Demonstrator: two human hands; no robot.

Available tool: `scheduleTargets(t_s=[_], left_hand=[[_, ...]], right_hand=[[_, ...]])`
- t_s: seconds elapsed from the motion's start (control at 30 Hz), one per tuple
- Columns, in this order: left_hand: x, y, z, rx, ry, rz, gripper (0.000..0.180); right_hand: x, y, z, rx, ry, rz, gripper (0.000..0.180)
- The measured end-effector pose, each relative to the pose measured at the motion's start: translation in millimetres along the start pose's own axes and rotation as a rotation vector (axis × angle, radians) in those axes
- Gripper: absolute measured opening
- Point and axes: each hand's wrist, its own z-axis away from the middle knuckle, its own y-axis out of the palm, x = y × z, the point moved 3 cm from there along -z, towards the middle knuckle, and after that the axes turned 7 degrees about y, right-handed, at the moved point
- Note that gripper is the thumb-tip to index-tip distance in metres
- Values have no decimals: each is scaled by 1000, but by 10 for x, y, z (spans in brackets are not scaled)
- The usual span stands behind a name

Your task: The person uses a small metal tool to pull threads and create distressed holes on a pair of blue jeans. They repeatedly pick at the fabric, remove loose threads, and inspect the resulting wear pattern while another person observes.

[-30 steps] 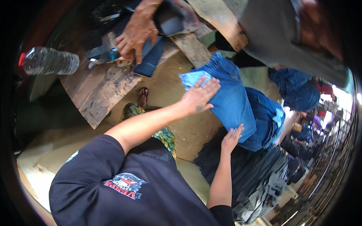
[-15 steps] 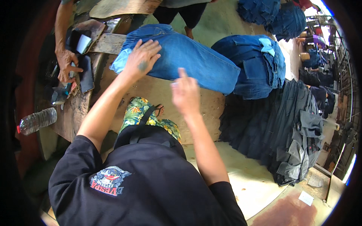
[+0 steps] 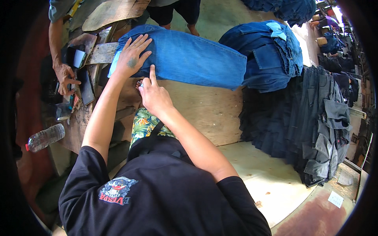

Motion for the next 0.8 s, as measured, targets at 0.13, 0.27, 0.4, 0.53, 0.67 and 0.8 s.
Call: scheduleTargets(t_s=[0.13,0.27,0.4,0.53,0.67,0.8], left_hand=[[53,-58,77,54,-18,-77,56],[63,-36,80,-2,-15,-45,54],[69,-19,76,-12,-29,-12,54],[68,-55,71,-25,-33,5,54],[89,-27,51,47,-66,36,57],[117,-29,46,7,-38,75,58]], right_hand=[[-51,23,63,61,14,23,28],[23,16,68,103,72,25,26],[147,-41,-49,-59,48,-31,28],[96,-110,-213,-115,117,42,30],[43,-90,-183,60,128,268,33],[24,-85,-162,55,114,301,31]])
